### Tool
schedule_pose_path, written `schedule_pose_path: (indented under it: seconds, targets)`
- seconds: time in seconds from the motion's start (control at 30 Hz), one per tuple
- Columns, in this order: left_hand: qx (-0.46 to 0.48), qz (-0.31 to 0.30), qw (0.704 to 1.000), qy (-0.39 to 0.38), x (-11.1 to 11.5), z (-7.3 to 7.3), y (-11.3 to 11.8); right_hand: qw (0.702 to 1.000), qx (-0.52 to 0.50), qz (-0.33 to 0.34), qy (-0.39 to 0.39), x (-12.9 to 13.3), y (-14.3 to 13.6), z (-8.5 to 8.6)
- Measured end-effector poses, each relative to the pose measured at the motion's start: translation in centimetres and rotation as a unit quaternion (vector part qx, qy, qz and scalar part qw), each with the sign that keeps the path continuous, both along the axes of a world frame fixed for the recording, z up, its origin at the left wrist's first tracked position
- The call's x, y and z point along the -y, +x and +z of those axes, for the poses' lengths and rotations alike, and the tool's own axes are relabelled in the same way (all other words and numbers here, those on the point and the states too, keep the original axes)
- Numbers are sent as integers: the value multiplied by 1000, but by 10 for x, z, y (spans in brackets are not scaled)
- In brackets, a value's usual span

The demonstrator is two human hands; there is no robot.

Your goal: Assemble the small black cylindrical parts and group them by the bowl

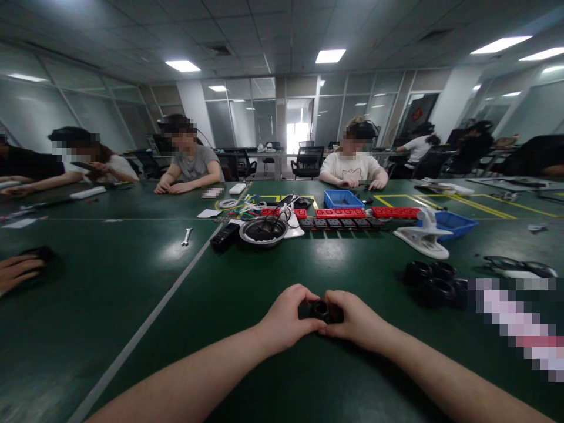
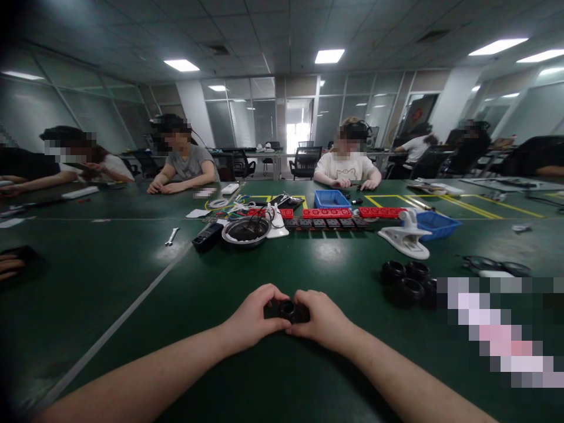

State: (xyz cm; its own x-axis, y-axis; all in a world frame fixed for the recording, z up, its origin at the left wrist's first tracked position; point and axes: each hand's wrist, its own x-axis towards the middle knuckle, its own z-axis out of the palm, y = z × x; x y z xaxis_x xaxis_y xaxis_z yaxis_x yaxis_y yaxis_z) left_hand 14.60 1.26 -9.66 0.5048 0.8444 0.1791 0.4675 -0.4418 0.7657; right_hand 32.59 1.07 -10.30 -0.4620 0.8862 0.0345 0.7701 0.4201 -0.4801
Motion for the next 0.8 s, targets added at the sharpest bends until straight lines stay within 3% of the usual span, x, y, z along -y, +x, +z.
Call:
schedule_pose_path:
  seconds: [0.1,0.2,0.37,0.47,0.57,0.7,0.8]
  targets:
    - [-8,52,999,0,3,-4,3,993,69,-33,88,6,-10,-1]
    - [-4,47,999,3,3,-5,2,988,95,-25,121,9,-12,1]
    - [4,-40,999,12,-3,1,-3,997,3,61,50,2,4,5]
    - [1,-56,998,11,-3,3,-3,996,-20,88,7,-4,10,4]
    - [-4,-26,1000,17,-1,0,0,999,9,40,10,-3,5,2]
    - [-11,50,998,35,2,-6,3,990,89,-40,99,7,-10,1]
    - [-3,41,999,33,0,-6,2,988,85,-38,123,12,-14,3]
